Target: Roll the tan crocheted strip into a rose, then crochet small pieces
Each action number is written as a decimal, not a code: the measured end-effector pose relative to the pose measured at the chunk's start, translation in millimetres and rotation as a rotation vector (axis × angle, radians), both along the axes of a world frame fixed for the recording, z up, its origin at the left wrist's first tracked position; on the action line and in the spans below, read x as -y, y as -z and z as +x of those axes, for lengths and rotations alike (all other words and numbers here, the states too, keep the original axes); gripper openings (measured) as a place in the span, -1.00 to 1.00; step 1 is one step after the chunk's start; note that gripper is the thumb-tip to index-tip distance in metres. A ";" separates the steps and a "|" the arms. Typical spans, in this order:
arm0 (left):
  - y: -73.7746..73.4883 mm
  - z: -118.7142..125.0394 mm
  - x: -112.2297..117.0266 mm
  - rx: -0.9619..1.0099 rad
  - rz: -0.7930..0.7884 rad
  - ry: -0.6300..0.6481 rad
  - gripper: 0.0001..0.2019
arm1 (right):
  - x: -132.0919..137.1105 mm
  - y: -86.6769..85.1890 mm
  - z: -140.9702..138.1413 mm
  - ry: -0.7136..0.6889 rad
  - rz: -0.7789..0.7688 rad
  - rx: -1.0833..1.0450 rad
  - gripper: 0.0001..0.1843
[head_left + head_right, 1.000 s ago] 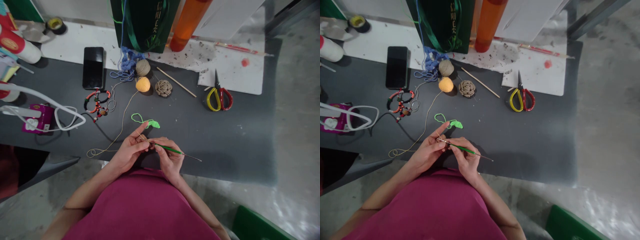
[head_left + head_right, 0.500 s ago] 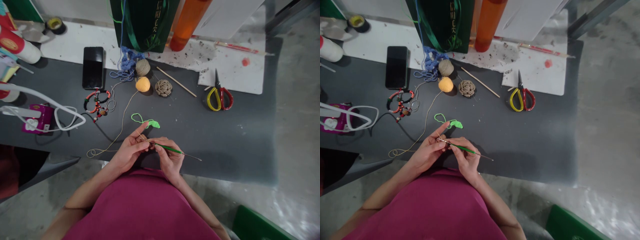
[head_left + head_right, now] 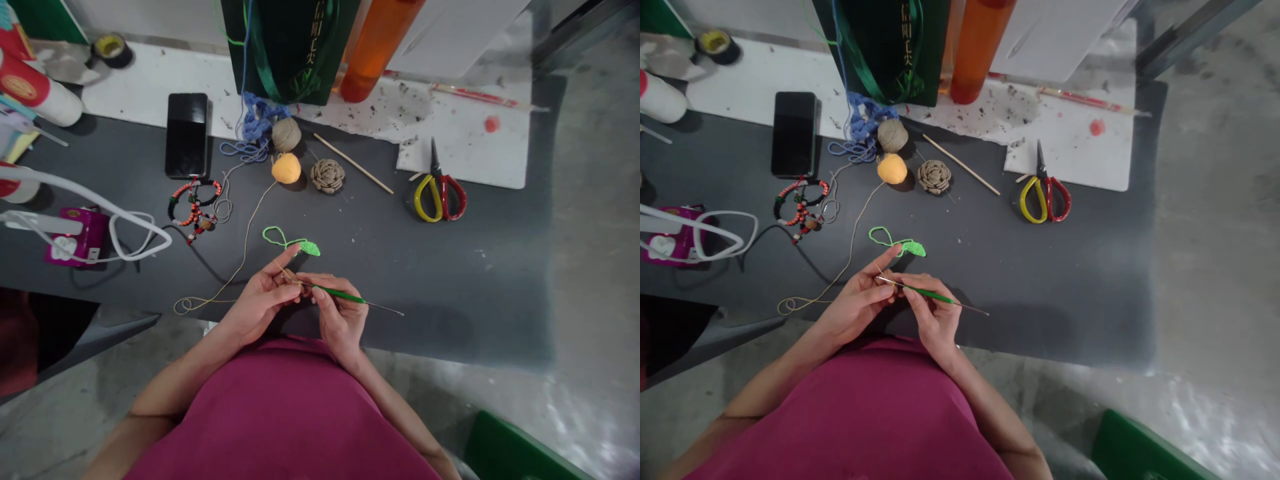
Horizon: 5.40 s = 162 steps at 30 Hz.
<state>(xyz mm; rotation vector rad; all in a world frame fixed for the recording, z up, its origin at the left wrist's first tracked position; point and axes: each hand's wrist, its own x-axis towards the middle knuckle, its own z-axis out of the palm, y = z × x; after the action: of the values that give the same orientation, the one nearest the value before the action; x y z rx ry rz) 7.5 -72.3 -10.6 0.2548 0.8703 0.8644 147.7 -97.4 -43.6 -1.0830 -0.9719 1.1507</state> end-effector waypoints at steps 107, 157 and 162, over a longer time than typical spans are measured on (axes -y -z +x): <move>1.1 1.7 -0.9 -0.131 0.136 0.007 -0.31 | -4.4 2.3 -1.4 0.067 -0.045 -0.076 -0.83; 5.6 -1.0 -1.3 -0.153 0.123 0.013 -0.36 | -8.0 -4.1 0.1 0.066 -0.183 -0.257 -0.86; 6.8 -1.0 -0.4 -0.187 0.155 0.012 -0.31 | -8.4 -4.2 0.4 0.060 -0.165 -0.258 -0.88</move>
<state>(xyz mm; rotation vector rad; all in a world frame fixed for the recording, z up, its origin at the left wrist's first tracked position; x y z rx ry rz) 6.5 -71.9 -17.4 0.4814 0.9755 0.9081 148.1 -89.0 -39.4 -1.0550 -0.6482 1.3020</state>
